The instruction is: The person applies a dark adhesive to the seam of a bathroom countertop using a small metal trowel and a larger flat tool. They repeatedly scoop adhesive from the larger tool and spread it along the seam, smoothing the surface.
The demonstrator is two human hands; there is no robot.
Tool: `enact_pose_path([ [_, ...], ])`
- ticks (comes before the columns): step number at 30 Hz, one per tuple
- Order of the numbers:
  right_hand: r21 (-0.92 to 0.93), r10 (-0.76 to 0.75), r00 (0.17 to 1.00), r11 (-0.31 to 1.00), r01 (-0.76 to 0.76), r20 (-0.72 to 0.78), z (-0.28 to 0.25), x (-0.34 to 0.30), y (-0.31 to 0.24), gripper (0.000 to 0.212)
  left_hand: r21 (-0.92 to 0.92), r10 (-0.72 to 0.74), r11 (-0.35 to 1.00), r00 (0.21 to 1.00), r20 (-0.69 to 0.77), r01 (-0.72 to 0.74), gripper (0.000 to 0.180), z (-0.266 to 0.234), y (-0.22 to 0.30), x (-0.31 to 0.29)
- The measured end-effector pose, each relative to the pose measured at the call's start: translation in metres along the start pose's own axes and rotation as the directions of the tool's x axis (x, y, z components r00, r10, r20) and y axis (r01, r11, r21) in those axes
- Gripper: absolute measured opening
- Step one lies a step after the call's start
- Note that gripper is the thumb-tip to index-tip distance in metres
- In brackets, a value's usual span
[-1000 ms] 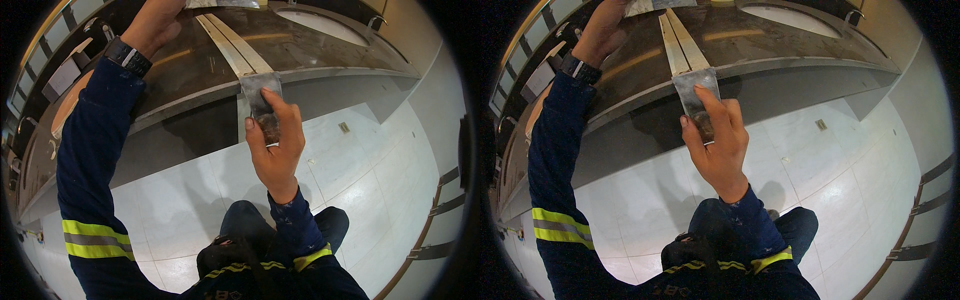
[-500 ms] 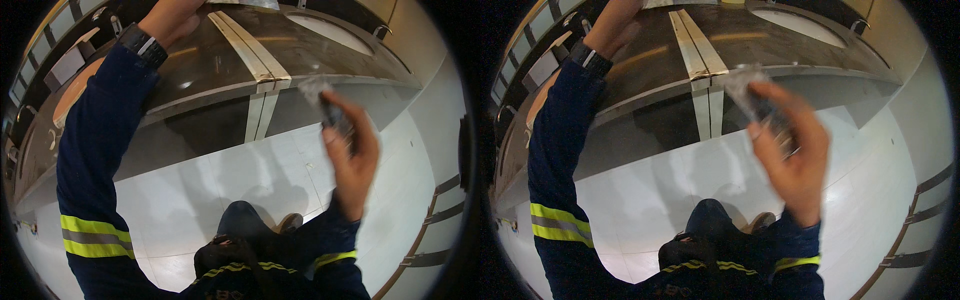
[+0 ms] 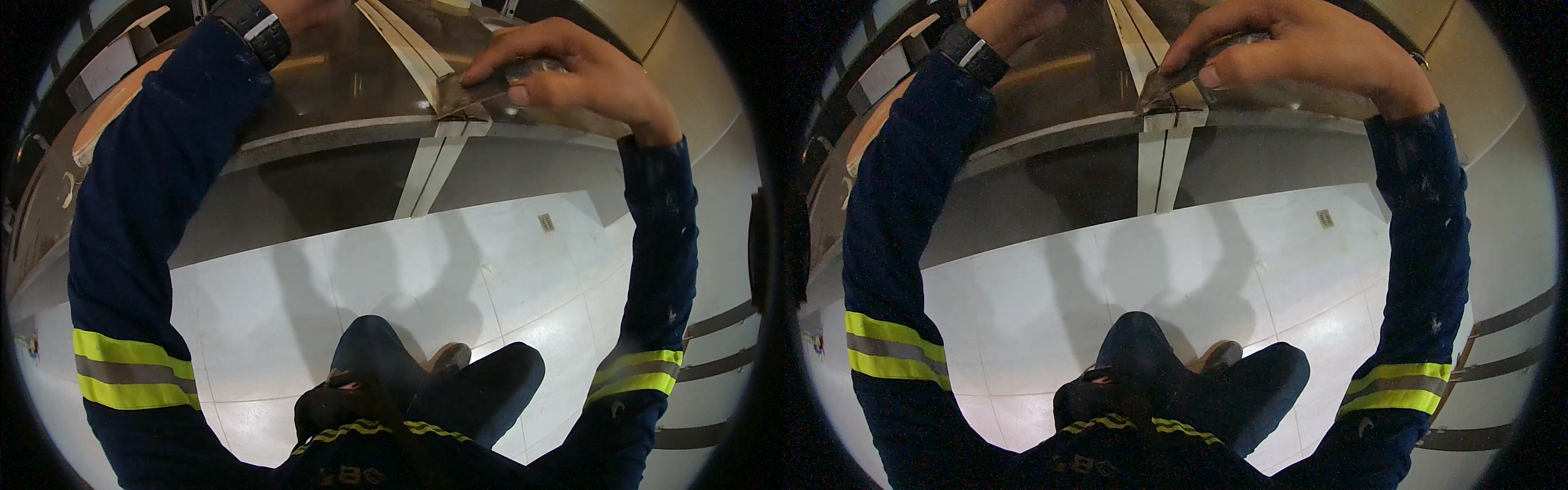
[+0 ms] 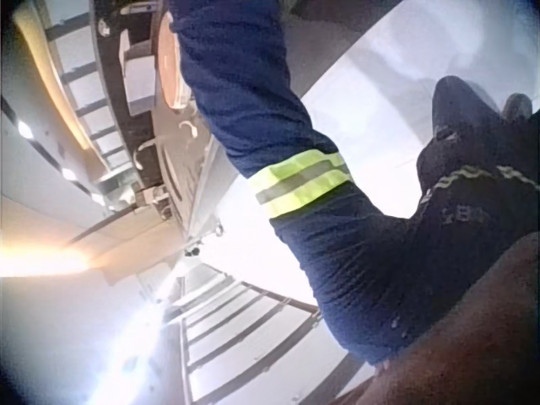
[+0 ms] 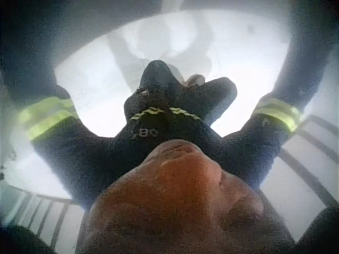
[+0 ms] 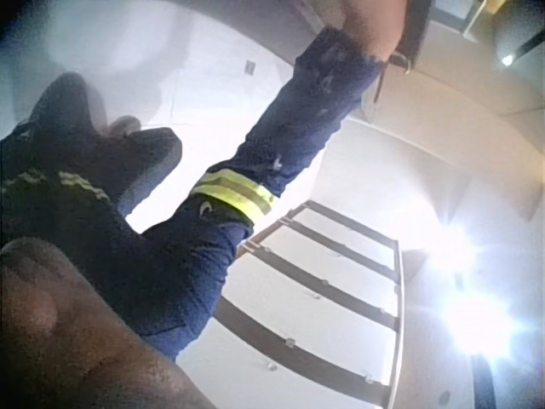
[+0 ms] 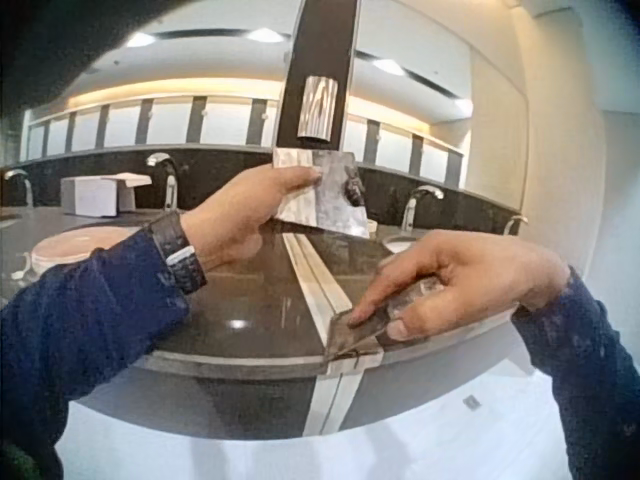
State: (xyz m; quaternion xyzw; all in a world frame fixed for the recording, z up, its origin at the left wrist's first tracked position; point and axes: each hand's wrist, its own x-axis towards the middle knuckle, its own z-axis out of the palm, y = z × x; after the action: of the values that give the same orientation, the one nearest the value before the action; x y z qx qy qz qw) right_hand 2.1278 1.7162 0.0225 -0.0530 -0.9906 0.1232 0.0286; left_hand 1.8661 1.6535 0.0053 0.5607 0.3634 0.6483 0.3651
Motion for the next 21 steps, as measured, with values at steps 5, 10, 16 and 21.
enact_pose_path([
  [5,0.089,0.043,0.997,0.995,-0.049,0.062,0.004,0.018,-0.01,0.043,0.019,-0.003,1.0,0.999,-0.043,0.003,0.026,-0.004,0.007,-0.005],
  [10,0.195,0.268,0.943,0.932,-0.305,0.195,-0.017,0.011,-0.044,0.04,0.14,0.04,0.99,0.993,-0.11,-0.024,0.026,0.009,0.009,-0.005],
  [16,0.204,0.113,0.974,0.967,-0.154,0.198,-0.016,0.011,-0.035,0.04,0.118,0.118,0.986,0.993,-0.016,-0.115,0.025,-0.001,0.001,-0.004],
  [21,0.098,0.139,0.977,0.983,-0.156,0.159,-0.015,0.005,-0.038,0.04,0.157,0.143,0.978,0.989,-0.025,-0.137,0.024,0.004,0.0,-0.009],
])
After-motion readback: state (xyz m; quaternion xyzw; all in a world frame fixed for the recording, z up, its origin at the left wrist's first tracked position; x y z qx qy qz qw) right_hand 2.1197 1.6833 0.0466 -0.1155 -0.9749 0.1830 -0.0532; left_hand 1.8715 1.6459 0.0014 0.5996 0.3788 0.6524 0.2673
